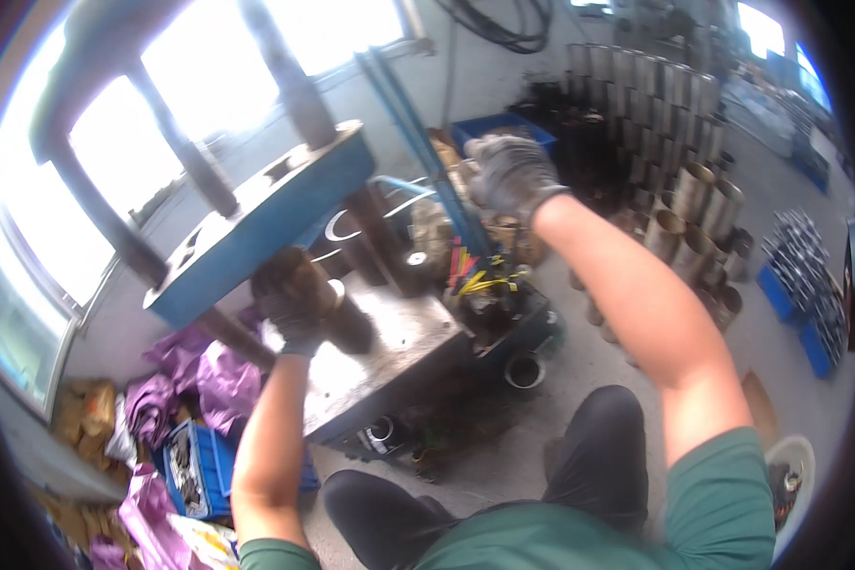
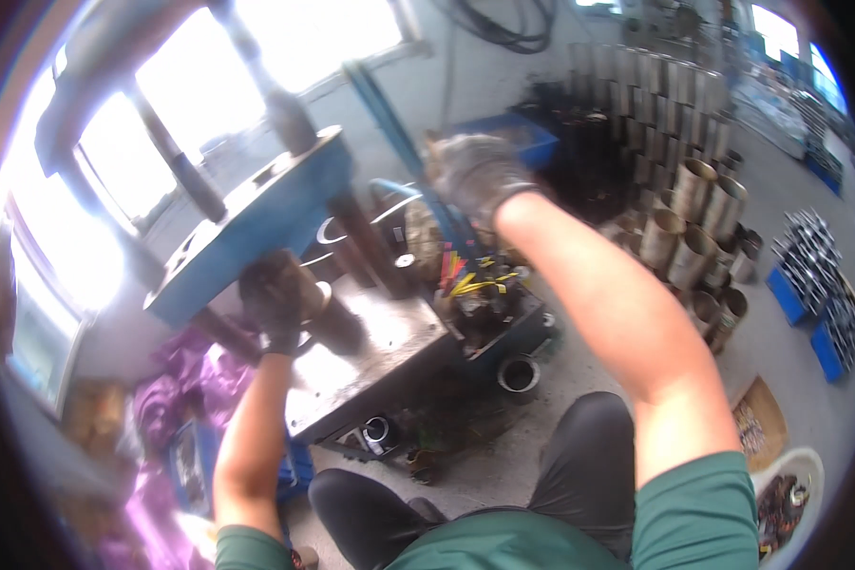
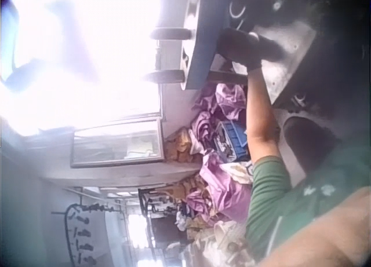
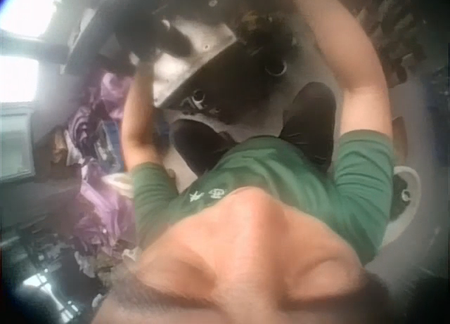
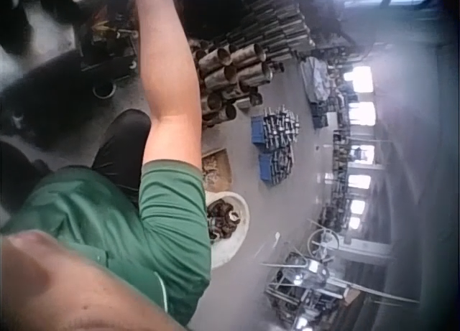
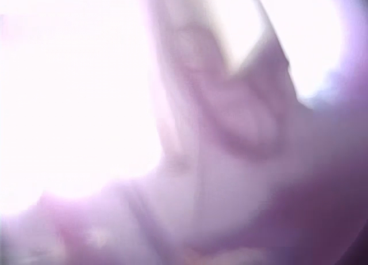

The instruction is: The person picks up a metal cylinder and inserts a copper-wound stator core into it by hand. They then place the assembly into a vertical press and operate a lever to press the core into the housing before placing the finished component into a bin.

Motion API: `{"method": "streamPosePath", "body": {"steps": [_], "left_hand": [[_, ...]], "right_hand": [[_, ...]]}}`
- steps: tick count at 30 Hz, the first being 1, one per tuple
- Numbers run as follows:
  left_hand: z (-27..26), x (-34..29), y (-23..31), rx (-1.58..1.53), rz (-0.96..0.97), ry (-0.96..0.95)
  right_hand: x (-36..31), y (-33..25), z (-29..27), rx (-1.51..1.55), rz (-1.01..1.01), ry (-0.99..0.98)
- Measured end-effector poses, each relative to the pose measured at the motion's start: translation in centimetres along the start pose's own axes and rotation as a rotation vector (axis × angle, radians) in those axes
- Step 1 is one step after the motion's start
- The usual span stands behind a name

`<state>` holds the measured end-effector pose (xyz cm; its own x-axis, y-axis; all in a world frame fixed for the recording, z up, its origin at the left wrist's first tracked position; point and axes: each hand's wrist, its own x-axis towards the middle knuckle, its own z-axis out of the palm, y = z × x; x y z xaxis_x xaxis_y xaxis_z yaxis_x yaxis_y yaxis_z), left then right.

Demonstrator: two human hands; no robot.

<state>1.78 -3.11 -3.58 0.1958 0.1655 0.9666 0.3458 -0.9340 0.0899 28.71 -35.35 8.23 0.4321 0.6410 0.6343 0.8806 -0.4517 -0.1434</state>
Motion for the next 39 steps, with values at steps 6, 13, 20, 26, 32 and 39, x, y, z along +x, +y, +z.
{"method": "streamPosePath", "body": {"steps": [6, 13, 20, 26, 32, 39], "left_hand": [[3.4, 1.8, -4.0, 0.659, 0.111, -0.470], [2.5, 1.9, -7.8, 0.566, 0.256, -0.404], [1.2, 1.3, -2.5, 0.286, 0.003, -0.552], [-1.4, 4.6, -1.9, 0.287, -0.191, -0.848], [-2.2, 4.9, -0.6, 0.270, -0.158, -0.930], [-2.9, 6.7, 1.4, 0.294, -0.257, -1.000]], "right_hand": [[0.6, 1.1, 1.5, -0.032, 0.034, -0.075], [0.6, -0.6, 0.3, -0.045, 0.041, -0.135], [0.8, -0.1, 1.3, 0.049, 0.101, -0.111], [0.2, -0.4, 0.6, -0.012, 0.031, 0.014], [0.1, -0.5, 0.6, -0.089, 0.098, -0.015], [-0.1, 0.0, 0.6, -0.173, 0.125, -0.033]]}}
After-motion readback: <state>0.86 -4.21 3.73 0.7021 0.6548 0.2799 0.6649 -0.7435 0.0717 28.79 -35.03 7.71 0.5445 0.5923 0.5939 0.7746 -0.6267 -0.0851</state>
